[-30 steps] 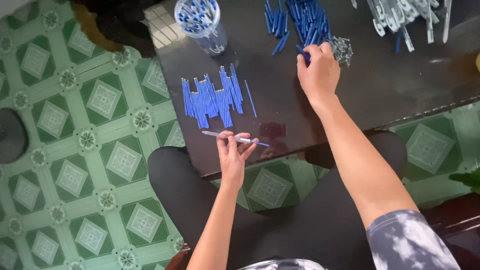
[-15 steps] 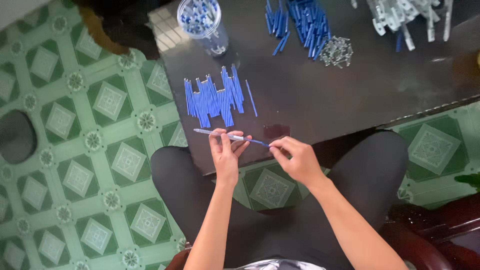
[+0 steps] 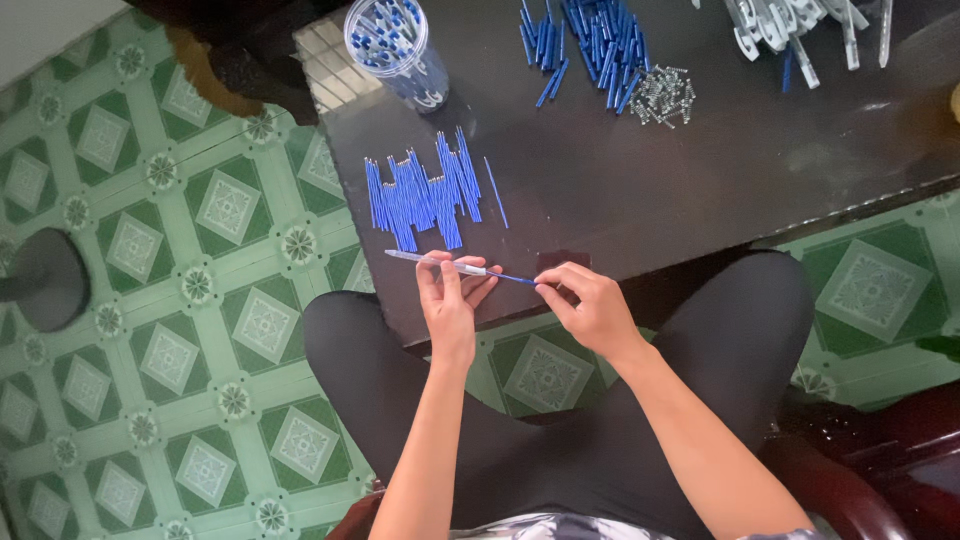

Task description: The person assembles pens by hand on a dark table, picking up blue ink tubes and inserting them into clear plastic pen barrels before adding blue caps.

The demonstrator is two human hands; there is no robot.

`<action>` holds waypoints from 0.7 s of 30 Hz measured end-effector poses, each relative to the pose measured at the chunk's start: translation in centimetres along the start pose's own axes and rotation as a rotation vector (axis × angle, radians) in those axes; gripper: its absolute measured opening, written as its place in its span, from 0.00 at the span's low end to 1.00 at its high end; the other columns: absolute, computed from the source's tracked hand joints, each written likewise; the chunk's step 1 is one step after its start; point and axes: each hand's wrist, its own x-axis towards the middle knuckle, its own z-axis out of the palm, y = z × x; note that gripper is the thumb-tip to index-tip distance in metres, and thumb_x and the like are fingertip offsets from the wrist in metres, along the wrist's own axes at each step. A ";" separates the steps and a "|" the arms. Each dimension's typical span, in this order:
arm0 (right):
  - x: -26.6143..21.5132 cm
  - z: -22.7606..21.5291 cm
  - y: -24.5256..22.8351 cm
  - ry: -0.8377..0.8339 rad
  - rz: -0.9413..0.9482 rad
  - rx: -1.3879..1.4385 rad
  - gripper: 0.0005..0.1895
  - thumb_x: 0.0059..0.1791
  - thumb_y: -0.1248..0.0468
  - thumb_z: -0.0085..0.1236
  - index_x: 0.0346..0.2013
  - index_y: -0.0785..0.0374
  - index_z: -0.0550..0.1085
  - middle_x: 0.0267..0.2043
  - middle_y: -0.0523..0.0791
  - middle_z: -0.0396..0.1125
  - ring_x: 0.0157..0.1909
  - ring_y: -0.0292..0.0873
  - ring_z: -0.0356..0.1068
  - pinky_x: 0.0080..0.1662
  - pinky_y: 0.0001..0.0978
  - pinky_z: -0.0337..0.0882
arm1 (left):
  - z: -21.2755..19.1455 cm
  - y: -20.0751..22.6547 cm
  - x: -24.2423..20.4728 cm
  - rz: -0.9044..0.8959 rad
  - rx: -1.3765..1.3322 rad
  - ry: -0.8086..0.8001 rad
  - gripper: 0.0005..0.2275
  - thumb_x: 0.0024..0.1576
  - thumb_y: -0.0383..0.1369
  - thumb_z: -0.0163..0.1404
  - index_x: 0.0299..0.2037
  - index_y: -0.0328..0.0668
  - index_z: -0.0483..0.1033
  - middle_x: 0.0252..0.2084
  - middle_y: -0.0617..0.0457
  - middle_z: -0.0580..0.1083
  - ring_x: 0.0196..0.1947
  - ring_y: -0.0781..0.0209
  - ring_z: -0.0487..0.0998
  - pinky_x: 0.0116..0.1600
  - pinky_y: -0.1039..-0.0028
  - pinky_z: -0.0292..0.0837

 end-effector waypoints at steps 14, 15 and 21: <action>-0.2 1.1 -0.1 0.096 0.035 0.157 0.03 0.48 0.68 0.66 0.36 0.57 0.82 0.35 0.41 0.75 0.30 0.38 0.73 0.34 0.28 0.74 | 3.1 -1.2 -2.5 0.009 0.105 -0.076 0.06 0.69 0.33 0.40 0.51 0.45 0.64 0.42 0.41 0.80 0.40 0.59 0.83 0.48 0.74 0.82; -0.2 1.1 -0.2 0.098 0.107 0.229 0.05 0.47 0.69 0.67 0.37 0.59 0.83 0.37 0.43 0.75 0.32 0.37 0.74 0.36 0.27 0.76 | 3.2 -1.1 -2.5 0.003 0.091 -0.070 0.06 0.69 0.33 0.40 0.52 0.44 0.65 0.43 0.39 0.80 0.39 0.58 0.83 0.47 0.72 0.83; -0.4 1.9 0.9 0.110 0.277 0.518 0.09 0.45 0.76 0.64 0.39 0.67 0.81 0.37 0.46 0.74 0.34 0.35 0.73 0.38 0.28 0.78 | 2.9 -0.4 -1.9 -0.051 0.136 -0.124 0.06 0.67 0.32 0.46 0.48 0.41 0.71 0.44 0.40 0.81 0.37 0.60 0.84 0.43 0.74 0.84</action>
